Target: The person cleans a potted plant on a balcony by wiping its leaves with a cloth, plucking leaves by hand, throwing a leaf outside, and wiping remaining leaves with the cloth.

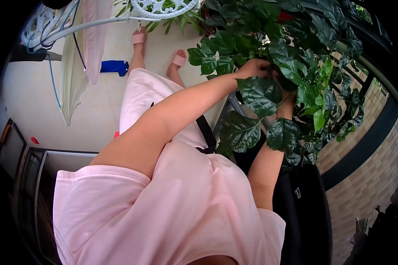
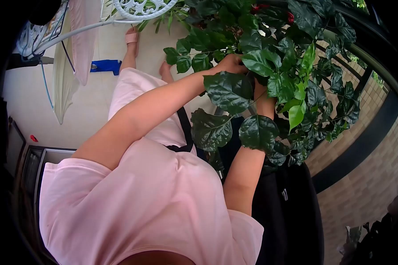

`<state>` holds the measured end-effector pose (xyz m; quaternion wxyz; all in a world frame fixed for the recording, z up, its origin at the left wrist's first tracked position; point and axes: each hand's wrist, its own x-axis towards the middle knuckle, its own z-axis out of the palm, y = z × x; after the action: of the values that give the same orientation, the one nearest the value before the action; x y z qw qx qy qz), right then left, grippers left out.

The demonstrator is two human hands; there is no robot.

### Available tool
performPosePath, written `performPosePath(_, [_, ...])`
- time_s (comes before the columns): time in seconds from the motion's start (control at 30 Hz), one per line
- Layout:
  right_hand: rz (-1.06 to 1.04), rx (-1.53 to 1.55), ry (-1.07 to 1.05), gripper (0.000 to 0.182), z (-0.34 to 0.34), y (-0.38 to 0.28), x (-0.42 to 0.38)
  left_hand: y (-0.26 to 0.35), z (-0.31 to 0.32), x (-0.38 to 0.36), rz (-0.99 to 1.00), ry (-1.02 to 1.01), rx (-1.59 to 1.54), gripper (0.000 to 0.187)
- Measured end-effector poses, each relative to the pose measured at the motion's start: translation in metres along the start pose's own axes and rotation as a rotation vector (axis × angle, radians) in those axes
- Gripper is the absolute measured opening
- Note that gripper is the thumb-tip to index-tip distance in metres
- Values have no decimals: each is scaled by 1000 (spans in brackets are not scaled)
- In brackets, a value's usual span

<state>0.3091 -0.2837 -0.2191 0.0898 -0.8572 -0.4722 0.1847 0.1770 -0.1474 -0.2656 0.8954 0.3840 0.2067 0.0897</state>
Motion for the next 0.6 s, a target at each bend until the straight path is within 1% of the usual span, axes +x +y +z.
performPosePath(0.03, [-41,-162,26,43,1,12,-2,-2,2,1,-10,26,29,24])
performPosePath(0.1, [-264,-566,130,47,0,38,-5,-9,7,5,-25,77,87,24])
performPosePath(0.13, [-263,-587,132,47,-2,37,-3,-6,8,4,-30,60,85,24])
performPosePath(0.17, [-237,-550,122,47,-3,36,-4,-2,9,4,-35,43,84,24])
performPosePath(0.23, [-135,-377,108,46,-4,28,-4,1,10,5,-45,10,81,25])
performPosePath(0.27, [-87,-283,101,46,-5,22,-1,-10,10,9,-11,-19,21,26])
performPosePath(0.33, [-12,-137,100,46,-6,10,5,-17,9,11,123,3,320,27])
performPosePath(0.4, [45,-33,106,45,-7,0,9,-20,14,6,166,109,158,28])
performPosePath(0.5, [137,170,105,45,-1,-14,3,-48,9,24,170,-8,-146,27])
performPosePath(0.53, [172,248,98,44,-1,-21,-2,1,9,11,-94,34,58,27])
performPosePath(0.6, [242,344,106,44,1,-33,-12,21,6,15,-119,26,90,26])
